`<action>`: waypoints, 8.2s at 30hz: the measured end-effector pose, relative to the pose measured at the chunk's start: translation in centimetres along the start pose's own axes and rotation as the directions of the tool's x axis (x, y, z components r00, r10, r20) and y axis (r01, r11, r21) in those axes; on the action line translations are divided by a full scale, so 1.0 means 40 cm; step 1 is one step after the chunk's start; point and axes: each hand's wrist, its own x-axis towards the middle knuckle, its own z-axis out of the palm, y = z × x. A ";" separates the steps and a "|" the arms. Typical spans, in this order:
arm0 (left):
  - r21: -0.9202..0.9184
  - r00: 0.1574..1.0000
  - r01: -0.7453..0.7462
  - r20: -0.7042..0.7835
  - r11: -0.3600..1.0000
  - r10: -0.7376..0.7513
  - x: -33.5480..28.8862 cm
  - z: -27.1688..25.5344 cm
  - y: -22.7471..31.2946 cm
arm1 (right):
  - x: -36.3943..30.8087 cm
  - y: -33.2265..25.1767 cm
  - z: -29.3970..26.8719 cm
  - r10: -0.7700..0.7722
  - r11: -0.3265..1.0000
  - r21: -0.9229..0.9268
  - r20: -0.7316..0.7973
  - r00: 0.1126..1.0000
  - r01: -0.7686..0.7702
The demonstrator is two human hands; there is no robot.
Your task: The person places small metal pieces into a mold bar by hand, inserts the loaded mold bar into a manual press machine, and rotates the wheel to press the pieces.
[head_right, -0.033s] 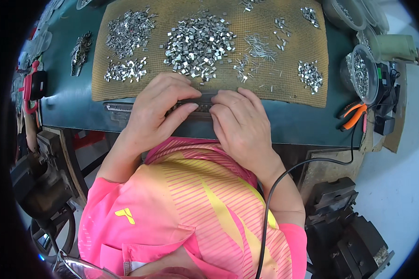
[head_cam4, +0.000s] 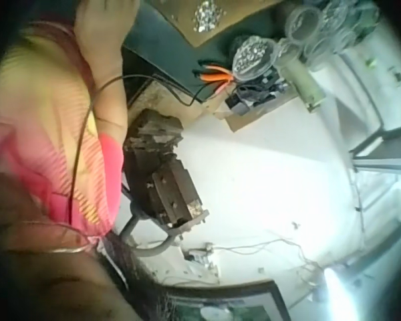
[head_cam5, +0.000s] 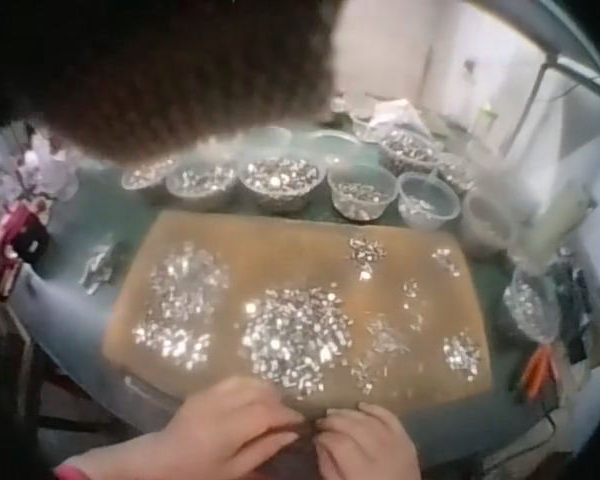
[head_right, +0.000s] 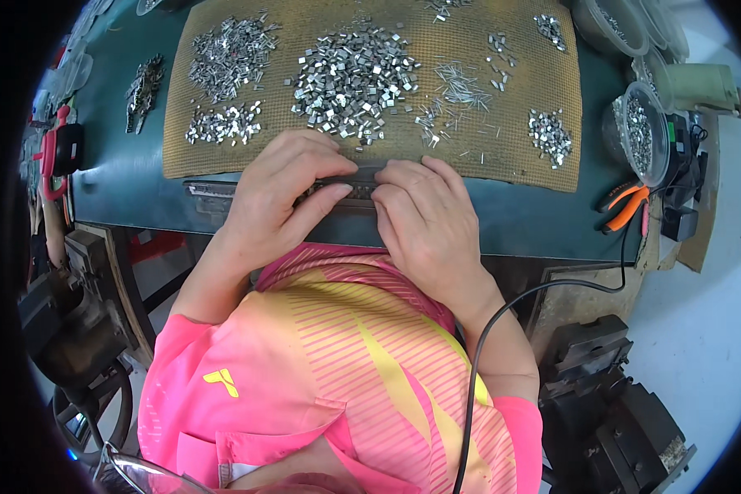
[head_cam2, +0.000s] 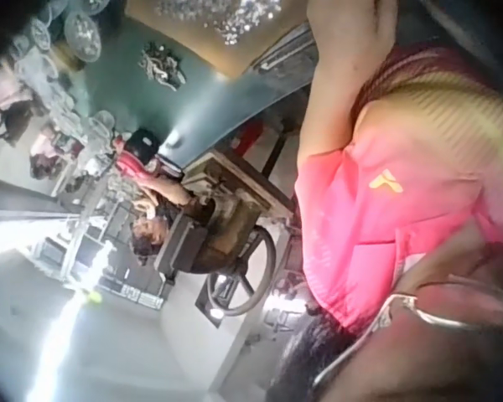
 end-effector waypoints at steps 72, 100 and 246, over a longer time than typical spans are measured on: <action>0.415 0.898 0.282 -0.433 0.865 -0.085 -0.192 -0.338 -0.233 | 0.302 -0.095 0.139 -0.118 0.967 -0.196 0.219 0.969 0.162; 0.240 0.917 0.307 -0.335 0.921 -0.218 -0.125 -0.259 -0.222 | 0.091 -0.015 -0.048 -0.060 0.997 -0.030 0.250 0.966 0.070; 0.339 0.982 0.132 -0.172 0.931 -0.076 -0.149 -0.166 -0.158 | 0.296 -0.095 0.189 -0.154 0.940 -0.261 0.244 0.957 0.218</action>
